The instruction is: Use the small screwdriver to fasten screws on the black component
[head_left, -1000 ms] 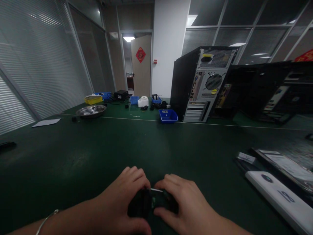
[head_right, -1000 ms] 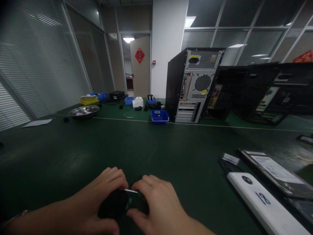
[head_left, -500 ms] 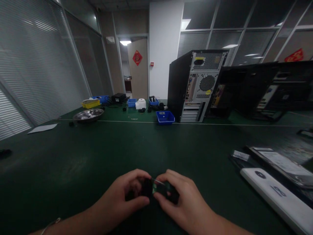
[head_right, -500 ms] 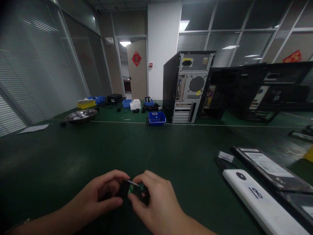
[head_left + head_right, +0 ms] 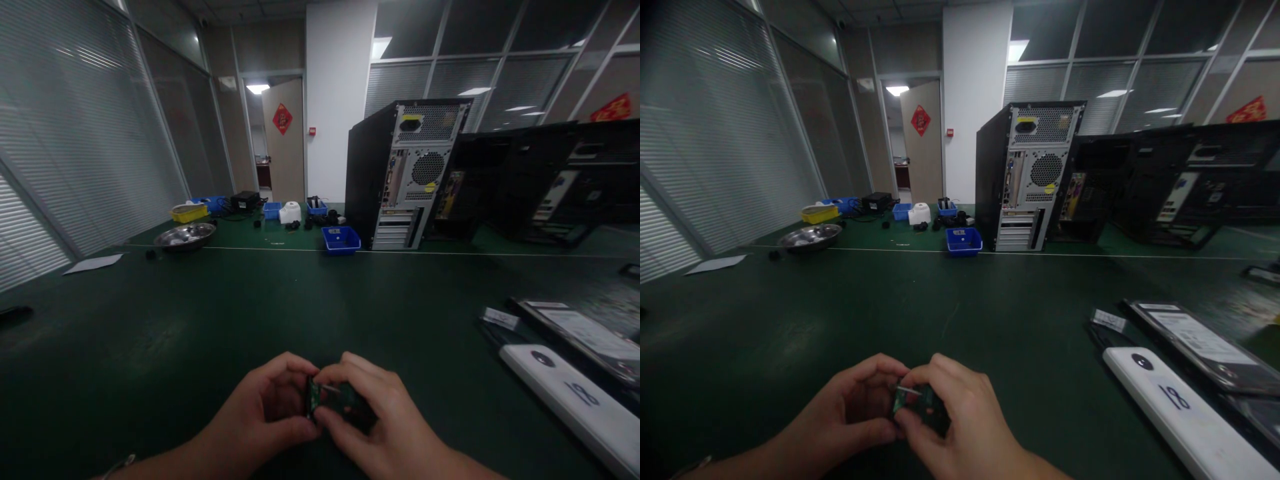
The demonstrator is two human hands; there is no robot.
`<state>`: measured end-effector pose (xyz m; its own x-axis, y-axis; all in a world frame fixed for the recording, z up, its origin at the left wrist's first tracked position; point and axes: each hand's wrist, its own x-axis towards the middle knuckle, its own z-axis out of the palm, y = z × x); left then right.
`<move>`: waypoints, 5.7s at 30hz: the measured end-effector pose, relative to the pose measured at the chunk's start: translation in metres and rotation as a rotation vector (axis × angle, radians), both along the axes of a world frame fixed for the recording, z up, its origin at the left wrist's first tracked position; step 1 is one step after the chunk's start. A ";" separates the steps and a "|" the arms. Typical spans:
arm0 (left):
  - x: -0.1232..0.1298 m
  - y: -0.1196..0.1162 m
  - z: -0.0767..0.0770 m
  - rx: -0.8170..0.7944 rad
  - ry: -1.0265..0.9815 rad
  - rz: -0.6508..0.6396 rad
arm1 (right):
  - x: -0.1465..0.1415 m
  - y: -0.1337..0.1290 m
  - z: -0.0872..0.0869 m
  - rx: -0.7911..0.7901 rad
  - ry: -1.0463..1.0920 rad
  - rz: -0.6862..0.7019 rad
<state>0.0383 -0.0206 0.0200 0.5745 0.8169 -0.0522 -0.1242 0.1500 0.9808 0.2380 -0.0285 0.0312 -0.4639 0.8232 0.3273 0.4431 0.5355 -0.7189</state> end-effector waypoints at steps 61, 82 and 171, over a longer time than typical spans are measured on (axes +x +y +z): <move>-0.009 0.001 0.007 0.323 0.218 0.132 | 0.005 0.005 0.002 -0.004 -0.207 -0.028; -0.013 0.003 0.006 0.485 0.430 0.188 | 0.003 0.003 0.000 -0.017 -0.177 -0.017; -0.006 0.002 0.012 0.207 0.201 0.195 | 0.006 0.006 0.003 0.042 -0.168 -0.024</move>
